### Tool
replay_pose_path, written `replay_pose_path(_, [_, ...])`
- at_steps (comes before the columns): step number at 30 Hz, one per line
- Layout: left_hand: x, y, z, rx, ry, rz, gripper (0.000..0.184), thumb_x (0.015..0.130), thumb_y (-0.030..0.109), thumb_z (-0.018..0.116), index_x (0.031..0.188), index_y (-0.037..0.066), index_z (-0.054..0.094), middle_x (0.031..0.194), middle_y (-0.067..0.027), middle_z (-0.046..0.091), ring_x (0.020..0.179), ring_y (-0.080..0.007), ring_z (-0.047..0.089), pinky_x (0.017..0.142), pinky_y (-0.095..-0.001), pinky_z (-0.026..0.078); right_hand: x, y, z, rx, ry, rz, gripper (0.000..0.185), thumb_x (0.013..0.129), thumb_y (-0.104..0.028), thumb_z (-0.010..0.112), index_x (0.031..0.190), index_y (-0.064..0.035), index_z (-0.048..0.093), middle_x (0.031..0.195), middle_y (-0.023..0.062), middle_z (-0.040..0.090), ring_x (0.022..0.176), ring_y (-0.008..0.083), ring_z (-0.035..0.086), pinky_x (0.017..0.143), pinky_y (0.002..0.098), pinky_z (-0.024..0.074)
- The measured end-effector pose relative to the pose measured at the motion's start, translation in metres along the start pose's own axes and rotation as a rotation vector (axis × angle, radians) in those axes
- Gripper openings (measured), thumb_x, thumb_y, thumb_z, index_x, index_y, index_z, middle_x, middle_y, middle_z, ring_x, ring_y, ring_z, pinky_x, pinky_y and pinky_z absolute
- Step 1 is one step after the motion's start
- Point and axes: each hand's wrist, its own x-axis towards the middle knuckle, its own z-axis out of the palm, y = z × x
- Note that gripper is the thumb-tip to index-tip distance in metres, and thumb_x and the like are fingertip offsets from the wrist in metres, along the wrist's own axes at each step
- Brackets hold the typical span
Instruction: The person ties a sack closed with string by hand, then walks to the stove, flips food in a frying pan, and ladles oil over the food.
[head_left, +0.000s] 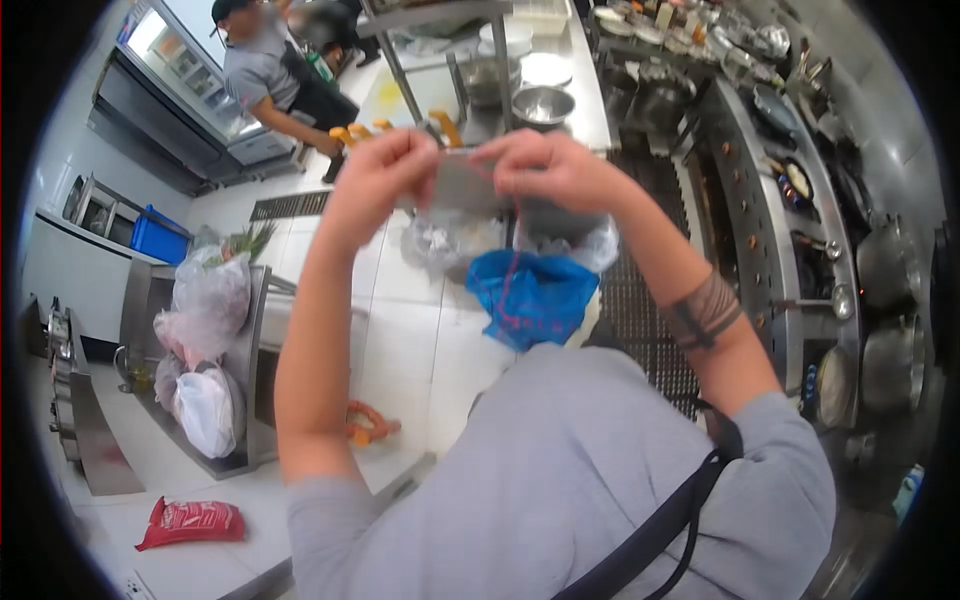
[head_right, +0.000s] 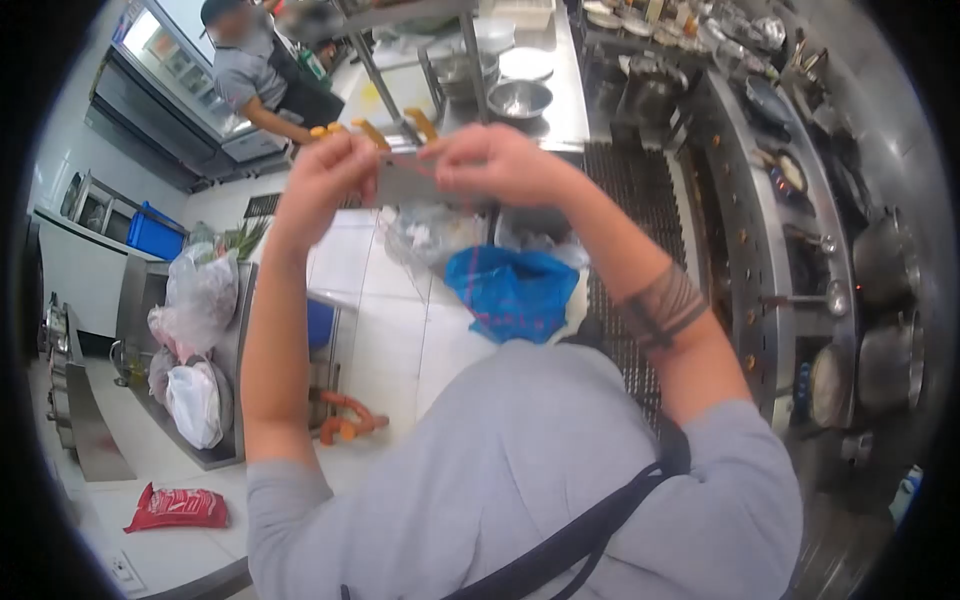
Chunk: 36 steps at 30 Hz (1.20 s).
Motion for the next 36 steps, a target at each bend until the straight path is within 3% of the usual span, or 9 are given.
replay_pose_path(9, [0.034,0.032,0.017,-0.340,0.043,0.044,0.020,0.099,0.021,0.059,0.096,0.002,0.060,0.079,-0.0024,0.060,0.067,-0.0124,0.057,0.063,-0.0255,0.047,0.023,0.012,0.046,0.824,-0.131,-0.002,0.019,0.095,-0.019,0.063,0.091,-0.0006,0.066,0.111,0.0130,0.069,0.104,0.0195,0.062,0.094,0.0348,0.0465])
replay_pose_path(15, [0.039,0.024,0.002,-0.493,0.158,-0.028,0.013,0.098,0.016,0.058,0.093,0.005,0.057,0.070,0.0030,0.046,0.059,-0.0086,0.043,0.057,-0.0274,0.040,0.018,0.021,0.054,1.160,-0.044,0.145,0.020,0.099,-0.022,0.056,0.093,-0.0038,0.060,0.072,0.0020,0.053,0.072,0.0159,0.060,0.077,0.0357,0.0519])
replay_pose_path(19, [0.032,0.010,-0.020,-0.401,0.234,-0.065,0.013,0.096,0.016,0.059,0.090,0.006,0.056,0.067,0.0056,0.040,0.057,-0.0065,0.037,0.056,-0.0264,0.038,-0.002,0.034,0.049,1.059,-0.003,0.315,0.018,0.100,-0.022,0.055,0.090,-0.0073,0.057,0.069,-0.0013,0.048,0.050,0.0091,0.041,0.046,0.0240,0.0348])
replay_pose_path(23, [0.020,-0.028,-0.056,-0.241,0.332,-0.117,0.015,0.098,0.017,0.058,0.092,0.004,0.058,0.072,0.0017,0.052,0.063,-0.0090,0.052,0.066,-0.0276,0.050,-0.034,0.054,0.031,0.908,0.039,0.433,0.016,0.100,-0.020,0.056,0.095,-0.0057,0.061,0.067,-0.0030,0.047,0.050,0.0054,0.036,0.044,0.0220,0.0275])
replay_pose_path(25, [0.014,-0.053,-0.063,-0.196,0.408,-0.134,0.016,0.098,0.017,0.057,0.092,0.003,0.059,0.075,-0.0004,0.057,0.067,-0.0104,0.058,0.070,-0.0282,0.054,-0.048,0.061,0.027,0.768,0.268,0.581,0.017,0.099,-0.019,0.059,0.103,-0.0038,0.064,0.065,-0.0055,0.044,0.051,0.0030,0.033,0.043,0.0214,0.0245])
replay_pose_path(27, [0.013,-0.088,-0.064,-0.078,0.498,-0.248,0.017,0.100,0.019,0.055,0.094,0.004,0.060,0.079,-0.0027,0.063,0.074,-0.0127,0.064,0.078,-0.0308,0.057,-0.056,0.077,0.027,0.747,0.363,0.612,0.020,0.097,-0.017,0.061,0.110,-0.0026,0.067,0.065,-0.0061,0.047,0.052,0.0026,0.035,0.043,0.0209,0.0263])
replay_pose_path(31, [0.013,-0.135,-0.043,-0.045,0.535,-0.357,0.020,0.101,0.019,0.053,0.095,0.002,0.060,0.080,-0.0043,0.064,0.073,-0.0137,0.062,0.071,-0.0294,0.054,-0.074,0.086,0.027,0.398,0.490,0.513,0.021,0.092,-0.016,0.065,0.107,-0.0013,0.070,0.071,-0.0022,0.061,0.050,0.0036,0.044,0.042,0.0238,0.0345])
replay_pose_path(33, [0.015,-0.162,-0.038,-0.378,0.505,-0.406,0.023,0.103,0.024,0.050,0.100,0.004,0.060,0.083,-0.0045,0.065,0.078,-0.0156,0.063,0.074,-0.0322,0.052,-0.087,0.086,0.021,0.281,0.373,0.648,0.020,0.090,-0.017,0.067,0.103,-0.0021,0.072,0.075,0.0004,0.066,0.060,0.0043,0.051,0.050,0.0240,0.0418])
replay_pose_path(36, [0.021,-0.186,-0.026,-0.676,0.505,-0.541,0.022,0.103,0.023,0.047,0.103,0.004,0.059,0.102,-0.0099,0.067,0.088,-0.0213,0.064,0.076,-0.0355,0.052,-0.107,0.128,0.017,0.056,0.327,0.511,0.020,0.089,-0.018,0.069,0.099,-0.0014,0.072,0.079,0.0033,0.069,0.070,0.0089,0.058,0.066,0.0272,0.0493])
